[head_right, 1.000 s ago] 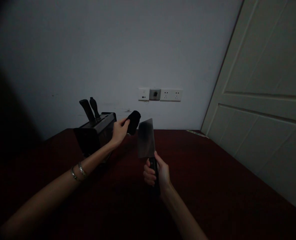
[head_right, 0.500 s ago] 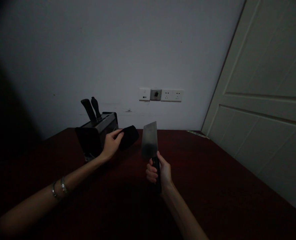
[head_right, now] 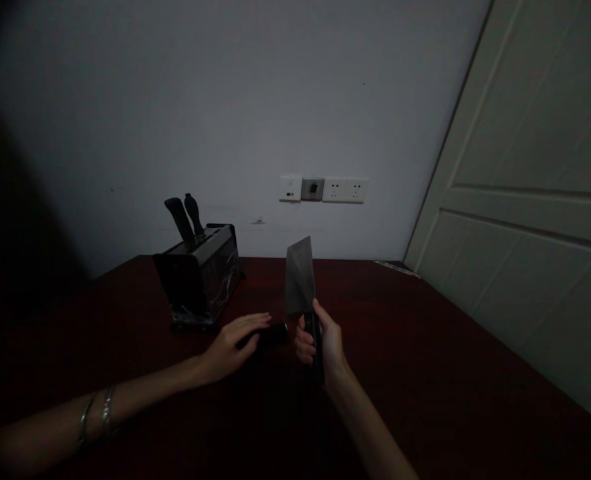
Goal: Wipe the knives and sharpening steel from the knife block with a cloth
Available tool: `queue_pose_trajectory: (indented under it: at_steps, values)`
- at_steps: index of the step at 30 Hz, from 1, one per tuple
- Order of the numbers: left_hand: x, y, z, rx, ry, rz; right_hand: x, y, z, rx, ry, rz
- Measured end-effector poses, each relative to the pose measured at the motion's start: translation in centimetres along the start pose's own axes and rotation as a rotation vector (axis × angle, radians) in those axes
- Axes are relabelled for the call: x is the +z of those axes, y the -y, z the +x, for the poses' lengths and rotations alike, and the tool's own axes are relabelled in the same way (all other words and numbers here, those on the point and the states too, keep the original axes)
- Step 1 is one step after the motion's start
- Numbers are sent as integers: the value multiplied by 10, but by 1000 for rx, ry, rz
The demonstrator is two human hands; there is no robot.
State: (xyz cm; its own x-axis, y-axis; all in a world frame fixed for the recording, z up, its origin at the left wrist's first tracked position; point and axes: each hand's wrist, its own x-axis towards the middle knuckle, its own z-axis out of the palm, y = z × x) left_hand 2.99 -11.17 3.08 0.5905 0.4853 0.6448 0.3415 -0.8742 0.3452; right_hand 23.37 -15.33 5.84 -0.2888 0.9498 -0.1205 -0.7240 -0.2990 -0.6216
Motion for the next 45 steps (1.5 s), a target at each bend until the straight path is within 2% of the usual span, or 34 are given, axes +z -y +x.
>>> queue_pose_trajectory:
  at_steps: [6,9,11,16,19,24,27,40,43,45]
  values:
    - [11,-26,-15,122,302,-136,6,1,-2,0,-58,-16]
    - [7,-37,-12,114,448,-197,7,2,-3,-5,-96,-33]
    - [3,-40,-8,83,479,-228,7,3,-4,-4,-123,-46]
    - [-2,-43,-1,-34,422,-301,9,2,-4,-39,-198,-126]
    - [0,-43,-2,-73,347,-317,11,0,-3,-80,-229,-182]
    - [4,-45,-4,-67,159,-469,9,-3,0,-170,-224,-298]
    - [3,-50,-5,-44,84,-538,8,-7,4,-158,-222,-366]
    - [8,-59,-9,-126,4,-702,10,-11,7,-156,-230,-340]
    - [10,-63,-7,-244,-10,-741,10,-9,7,-166,-224,-336]
    - [14,-63,-3,-427,-41,-792,10,-9,8,-192,-216,-346]
